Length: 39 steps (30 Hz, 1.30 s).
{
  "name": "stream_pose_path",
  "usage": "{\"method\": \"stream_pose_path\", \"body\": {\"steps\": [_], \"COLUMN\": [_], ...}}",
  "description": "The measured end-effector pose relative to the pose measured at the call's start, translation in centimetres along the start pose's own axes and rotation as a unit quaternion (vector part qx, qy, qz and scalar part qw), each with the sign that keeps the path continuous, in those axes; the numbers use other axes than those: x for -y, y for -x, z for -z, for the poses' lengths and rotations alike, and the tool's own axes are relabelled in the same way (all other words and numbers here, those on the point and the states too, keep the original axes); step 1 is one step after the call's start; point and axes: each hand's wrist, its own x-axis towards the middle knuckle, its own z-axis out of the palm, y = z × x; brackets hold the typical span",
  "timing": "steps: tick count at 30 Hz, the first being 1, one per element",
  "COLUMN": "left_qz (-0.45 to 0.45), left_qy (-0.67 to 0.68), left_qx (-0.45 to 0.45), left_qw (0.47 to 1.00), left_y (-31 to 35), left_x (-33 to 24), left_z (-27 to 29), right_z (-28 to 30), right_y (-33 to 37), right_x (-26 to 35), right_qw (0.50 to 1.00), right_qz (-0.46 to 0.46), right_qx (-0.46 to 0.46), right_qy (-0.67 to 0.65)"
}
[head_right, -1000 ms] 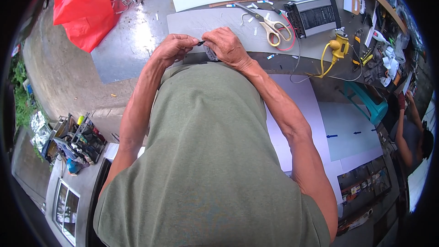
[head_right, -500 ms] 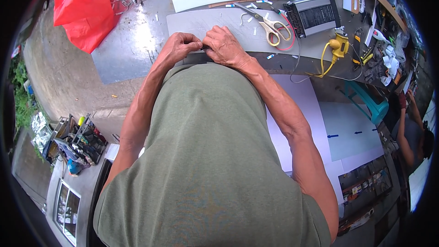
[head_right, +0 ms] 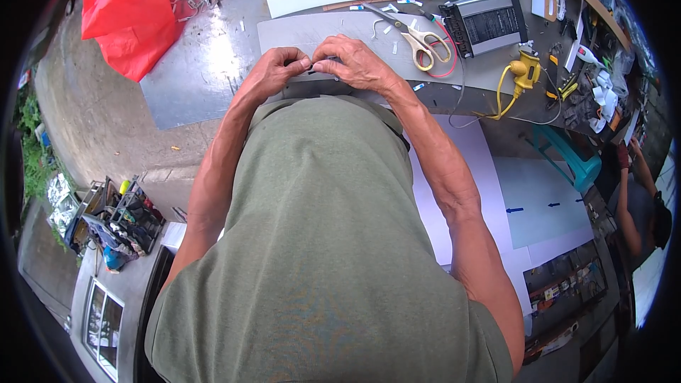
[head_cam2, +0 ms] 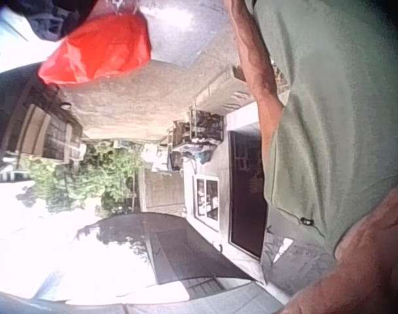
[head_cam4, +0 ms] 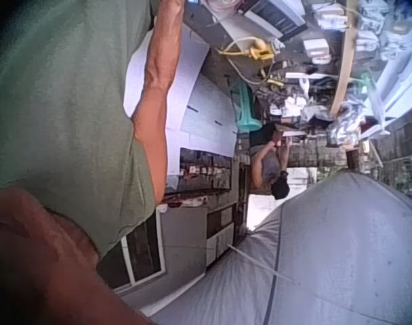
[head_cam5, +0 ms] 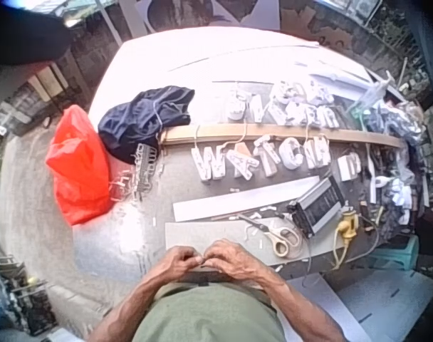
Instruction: The recorder is assembling LED signs by cutting and applying adhesive tape to components.
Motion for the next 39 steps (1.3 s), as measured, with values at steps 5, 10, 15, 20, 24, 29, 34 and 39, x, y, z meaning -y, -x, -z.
{"method": "stream_pose_path", "body": {"steps": [5, 10, 15, 20, 24, 29, 34, 39], "left_qz": [-0.005, 0.000, -0.006, -0.019, -0.021, -0.041, -0.002, 0.062], "left_qy": [0.018, 0.025, 0.024, -0.004, -0.023, 0.077, 0.168, 0.232], "left_qx": [-0.003, 0.001, -0.002, -0.012, -0.034, -0.035, -0.005, 0.031], "left_qw": [1.000, 1.000, 1.000, 1.000, 0.999, 0.996, 0.986, 0.970], "left_y": [-0.1, 0.0, 0.1, 0.2, 0.4, 0.3, 0.7, 0.4], "left_x": [0.2, 0.3, 0.3, 0.4, 0.2, 1.6, 1.1, 1.2], "left_z": [0.0, 0.1, 0.2, 0.0, -0.3, -0.7, -0.5, -0.2], "right_z": [-0.6, -0.6, -0.6, -0.7, -1.0, -1.4, -0.9, -0.8], "right_y": [-0.1, -0.1, -0.1, -0.1, -0.1, 0.2, 0.4, 0.5], "right_x": [-0.3, 0.0, 0.1, -0.1, -0.4, -0.4, -0.4, -0.3], "right_qw": [1.000, 1.000, 1.000, 1.000, 1.000, 0.999, 0.998, 0.997], "right_qz": [0.003, 0.012, 0.001, -0.009, 0.007, -0.002, -0.015, 0.009], "right_qx": [-0.016, -0.020, -0.027, -0.022, -0.021, -0.047, -0.046, -0.044], "right_qy": [0.009, 0.013, 0.003, -0.014, 0.005, 0.002, -0.038, -0.060]}}
